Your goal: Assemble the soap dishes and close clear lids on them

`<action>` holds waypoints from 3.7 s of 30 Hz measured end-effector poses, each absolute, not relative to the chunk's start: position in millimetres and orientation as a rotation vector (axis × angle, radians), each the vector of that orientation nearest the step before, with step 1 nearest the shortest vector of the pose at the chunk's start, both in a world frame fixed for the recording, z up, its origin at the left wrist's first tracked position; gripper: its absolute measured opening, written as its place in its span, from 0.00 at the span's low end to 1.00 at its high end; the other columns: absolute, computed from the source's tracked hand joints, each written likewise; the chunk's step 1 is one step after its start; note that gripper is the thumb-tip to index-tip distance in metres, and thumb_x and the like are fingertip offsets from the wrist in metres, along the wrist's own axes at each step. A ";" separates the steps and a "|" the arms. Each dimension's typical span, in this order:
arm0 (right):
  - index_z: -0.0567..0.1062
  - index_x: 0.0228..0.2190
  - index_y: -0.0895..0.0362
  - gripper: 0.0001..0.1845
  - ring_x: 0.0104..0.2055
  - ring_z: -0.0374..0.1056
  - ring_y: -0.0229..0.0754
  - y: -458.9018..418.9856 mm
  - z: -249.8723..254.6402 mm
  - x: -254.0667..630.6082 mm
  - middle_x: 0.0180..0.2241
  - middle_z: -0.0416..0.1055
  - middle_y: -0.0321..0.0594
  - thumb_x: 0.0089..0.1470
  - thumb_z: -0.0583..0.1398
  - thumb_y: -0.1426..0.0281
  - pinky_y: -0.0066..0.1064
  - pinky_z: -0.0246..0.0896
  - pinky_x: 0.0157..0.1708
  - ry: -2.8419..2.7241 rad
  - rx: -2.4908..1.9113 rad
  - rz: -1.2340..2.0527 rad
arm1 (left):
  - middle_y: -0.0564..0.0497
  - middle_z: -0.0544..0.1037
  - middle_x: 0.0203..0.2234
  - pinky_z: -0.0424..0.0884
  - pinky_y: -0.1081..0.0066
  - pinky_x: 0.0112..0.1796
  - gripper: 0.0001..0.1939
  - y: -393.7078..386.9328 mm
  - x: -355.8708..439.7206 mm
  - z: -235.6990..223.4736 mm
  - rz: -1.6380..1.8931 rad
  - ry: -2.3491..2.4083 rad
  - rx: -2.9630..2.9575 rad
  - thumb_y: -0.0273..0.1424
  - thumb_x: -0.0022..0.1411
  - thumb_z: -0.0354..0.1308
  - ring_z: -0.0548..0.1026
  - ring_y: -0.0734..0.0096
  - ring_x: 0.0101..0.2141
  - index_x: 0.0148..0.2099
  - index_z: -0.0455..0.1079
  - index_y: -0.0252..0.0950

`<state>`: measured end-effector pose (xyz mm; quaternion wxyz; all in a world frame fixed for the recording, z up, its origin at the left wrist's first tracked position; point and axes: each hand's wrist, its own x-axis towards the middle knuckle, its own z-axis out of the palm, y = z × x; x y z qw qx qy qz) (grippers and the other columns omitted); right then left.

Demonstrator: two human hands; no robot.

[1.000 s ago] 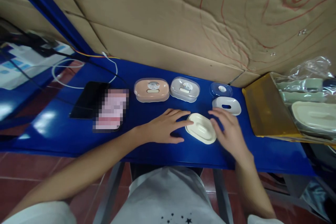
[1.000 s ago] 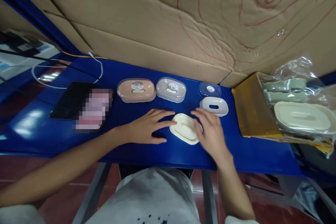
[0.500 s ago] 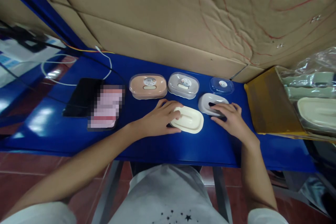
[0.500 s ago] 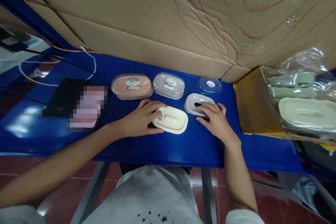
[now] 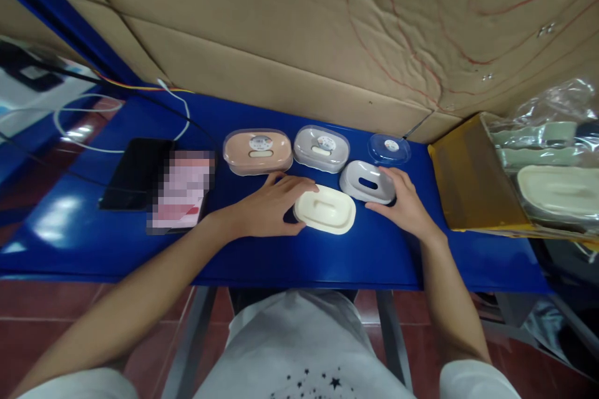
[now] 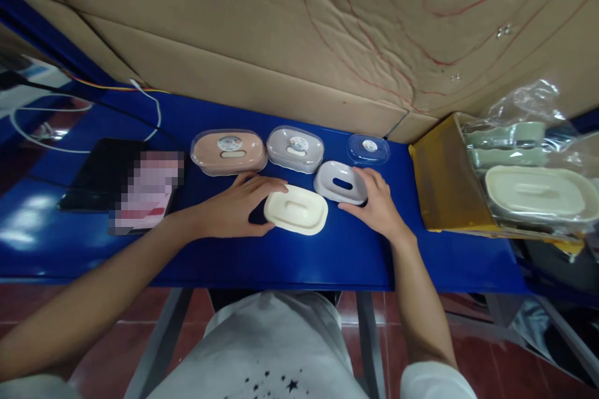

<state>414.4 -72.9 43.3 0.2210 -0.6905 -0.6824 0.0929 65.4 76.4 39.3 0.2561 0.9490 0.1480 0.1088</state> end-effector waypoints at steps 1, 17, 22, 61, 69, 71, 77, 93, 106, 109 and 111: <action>0.62 0.70 0.50 0.47 0.70 0.62 0.62 -73.2 44.5 413.8 0.67 0.65 0.57 0.59 0.68 0.45 0.60 0.59 0.68 -1.851 -1.878 0.288 | 0.39 0.72 0.66 0.52 0.42 0.69 0.34 76.3 66.0 38.5 0.309 0.414 2.566 0.36 0.64 0.66 0.69 0.44 0.66 0.69 0.61 0.40; 0.53 0.74 0.45 0.50 0.74 0.56 0.65 -71.9 40.7 353.4 0.70 0.59 0.56 0.61 0.67 0.45 0.62 0.56 0.68 -2.185 -1.702 0.306 | 0.37 0.60 0.74 0.62 0.41 0.66 0.50 63.9 75.8 31.6 0.425 0.446 2.380 0.37 0.66 0.70 0.61 0.41 0.72 0.80 0.46 0.48; 0.51 0.76 0.46 0.50 0.73 0.57 0.66 -72.8 43.5 349.2 0.72 0.59 0.56 0.64 0.63 0.44 0.61 0.57 0.67 -2.255 -1.746 0.195 | 0.38 0.62 0.73 0.62 0.42 0.66 0.50 63.2 76.9 31.1 0.406 0.437 2.403 0.37 0.65 0.72 0.63 0.40 0.70 0.80 0.48 0.49; 0.52 0.77 0.45 0.36 0.78 0.52 0.58 -49.7 42.0 405.6 0.77 0.53 0.49 0.74 0.52 0.52 0.60 0.53 0.72 -2.062 -1.836 0.068 | 0.33 0.65 0.71 0.53 0.43 0.67 0.43 60.7 77.1 36.9 0.363 0.515 2.704 0.44 0.70 0.66 0.67 0.40 0.68 0.78 0.52 0.38; 0.73 0.65 0.46 0.29 0.70 0.63 0.62 -48.6 37.6 444.4 0.67 0.69 0.51 0.68 0.58 0.48 0.61 0.54 0.68 -1.945 -2.004 -0.045 | 0.38 0.67 0.69 0.50 0.45 0.70 0.45 66.0 73.3 42.9 0.352 0.515 2.619 0.41 0.68 0.68 0.66 0.43 0.68 0.78 0.52 0.43; 0.72 0.65 0.45 0.33 0.72 0.61 0.64 -51.9 42.4 440.3 0.69 0.65 0.51 0.65 0.62 0.46 0.61 0.53 0.68 -1.937 -1.986 -0.050 | 0.40 0.67 0.70 0.49 0.45 0.71 0.45 66.8 72.7 44.2 0.330 0.502 2.568 0.41 0.68 0.68 0.65 0.44 0.69 0.78 0.51 0.44; 0.62 0.71 0.46 0.46 0.75 0.56 0.66 -53.4 40.4 441.1 0.73 0.60 0.54 0.60 0.66 0.43 0.67 0.51 0.70 -1.946 -2.005 0.168 | 0.42 0.66 0.72 0.49 0.45 0.71 0.45 71.2 71.3 42.5 0.325 0.486 2.467 0.41 0.68 0.68 0.64 0.43 0.70 0.78 0.51 0.45; 0.65 0.65 0.44 0.39 0.73 0.60 0.60 -64.0 49.2 363.0 0.70 0.61 0.50 0.58 0.72 0.55 0.59 0.58 0.71 -2.059 -1.471 0.512 | 0.40 0.57 0.77 0.58 0.40 0.69 0.54 68.1 74.7 38.3 0.354 0.494 2.258 0.42 0.66 0.70 0.60 0.41 0.73 0.81 0.39 0.51; 0.63 0.70 0.44 0.39 0.74 0.59 0.62 -67.0 45.4 355.6 0.73 0.59 0.51 0.64 0.67 0.55 0.60 0.60 0.69 -2.236 -1.504 0.271 | 0.42 0.63 0.74 0.61 0.43 0.67 0.51 66.8 77.3 35.2 0.389 0.457 2.280 0.41 0.66 0.70 0.62 0.45 0.72 0.80 0.44 0.53; 0.62 0.71 0.44 0.40 0.73 0.59 0.63 -67.0 45.6 354.3 0.73 0.59 0.51 0.64 0.67 0.55 0.61 0.61 0.68 -2.254 -1.486 0.226 | 0.42 0.63 0.74 0.61 0.43 0.67 0.50 67.0 77.4 35.0 0.377 0.451 2.274 0.42 0.67 0.70 0.62 0.45 0.72 0.80 0.44 0.52; 0.61 0.72 0.44 0.40 0.73 0.59 0.63 -67.0 44.7 353.8 0.73 0.58 0.51 0.64 0.67 0.55 0.61 0.61 0.69 -2.259 -1.482 0.221 | 0.42 0.63 0.73 0.60 0.43 0.67 0.50 67.2 77.6 35.2 0.373 0.447 2.278 0.42 0.67 0.69 0.62 0.46 0.72 0.80 0.44 0.52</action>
